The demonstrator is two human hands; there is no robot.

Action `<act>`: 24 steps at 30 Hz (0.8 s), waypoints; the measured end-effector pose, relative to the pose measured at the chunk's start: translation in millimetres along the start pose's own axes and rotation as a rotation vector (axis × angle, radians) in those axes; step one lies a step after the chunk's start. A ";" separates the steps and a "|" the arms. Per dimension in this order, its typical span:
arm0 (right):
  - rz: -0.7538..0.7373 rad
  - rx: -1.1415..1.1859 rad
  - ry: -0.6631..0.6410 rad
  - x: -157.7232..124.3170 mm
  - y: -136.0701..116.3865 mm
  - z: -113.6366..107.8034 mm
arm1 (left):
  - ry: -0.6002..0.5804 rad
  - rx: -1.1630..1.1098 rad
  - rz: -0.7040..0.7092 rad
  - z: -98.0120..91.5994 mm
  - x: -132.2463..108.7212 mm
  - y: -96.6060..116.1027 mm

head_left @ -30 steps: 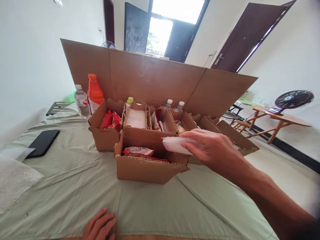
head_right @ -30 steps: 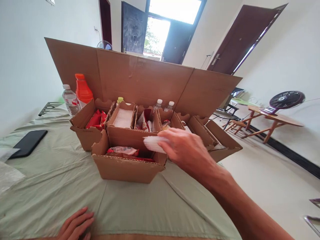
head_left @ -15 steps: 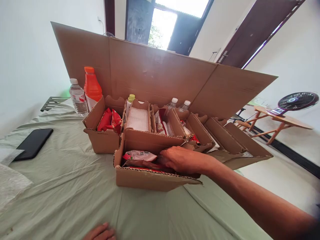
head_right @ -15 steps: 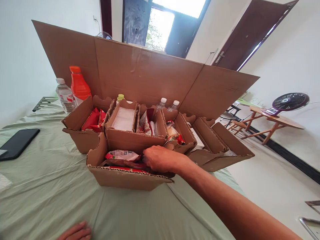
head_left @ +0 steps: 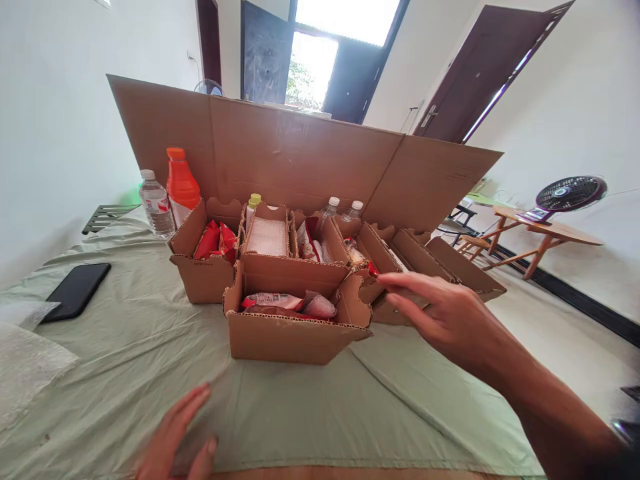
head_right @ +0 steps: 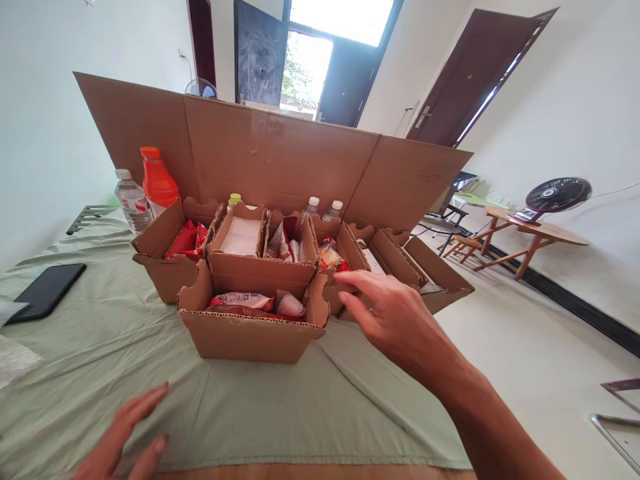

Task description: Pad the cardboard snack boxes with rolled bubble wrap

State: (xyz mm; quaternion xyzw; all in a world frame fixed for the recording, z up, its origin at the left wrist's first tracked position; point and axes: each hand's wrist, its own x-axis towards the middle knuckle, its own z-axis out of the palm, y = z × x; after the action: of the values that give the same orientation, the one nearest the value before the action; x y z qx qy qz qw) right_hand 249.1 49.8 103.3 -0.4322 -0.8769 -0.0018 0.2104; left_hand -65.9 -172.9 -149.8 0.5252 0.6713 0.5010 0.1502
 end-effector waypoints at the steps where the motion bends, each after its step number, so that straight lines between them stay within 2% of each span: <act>1: 0.074 0.069 0.048 -16.8 7.7 3.5 | -0.017 -0.021 -0.071 -3.5 12.7 7.5; 3: 0.187 0.234 0.025 -44.3 16.0 25.8 | -0.017 -0.092 -0.195 -4.4 42.6 24.1; 5: 0.232 0.406 -0.028 -59.8 13.3 62.3 | -0.001 -0.218 -0.201 4.0 72.4 41.2; 7: 0.235 0.584 -0.032 -64.4 2.1 101.4 | -0.060 -0.346 -0.179 19.0 94.1 56.2; 9: 0.239 0.689 0.009 -63.6 -11.5 132.1 | -0.142 -0.456 -0.182 34.6 102.7 67.2; 11: 0.252 0.717 0.059 -63.9 -22.5 146.8 | -0.147 -0.514 -0.199 44.4 98.9 74.3; 14: 0.257 0.716 0.109 -71.3 -33.0 135.1 | -0.103 -0.541 -0.209 41.1 82.8 86.6; 17: 0.240 0.660 0.162 -80.8 -40.2 95.9 | -0.102 -0.556 -0.142 22.6 72.2 113.3; 20: 0.263 0.576 0.215 -89.2 -47.1 60.8 | -0.042 -0.523 -0.014 6.9 68.9 143.9; 22: 0.288 0.559 0.231 -98.7 -51.1 53.8 | -0.013 -0.495 0.020 4.5 63.0 151.9; 24: 0.302 0.579 0.227 -112.3 -53.8 60.9 | -0.026 -0.483 -0.003 8.6 51.0 145.6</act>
State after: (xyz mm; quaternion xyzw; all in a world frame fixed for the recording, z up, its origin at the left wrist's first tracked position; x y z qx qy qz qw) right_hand 246.3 -57.6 15.8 -0.4766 -0.7381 0.2301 0.4184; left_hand 0.5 -132.7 -16.3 0.4792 0.5309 0.6400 0.2809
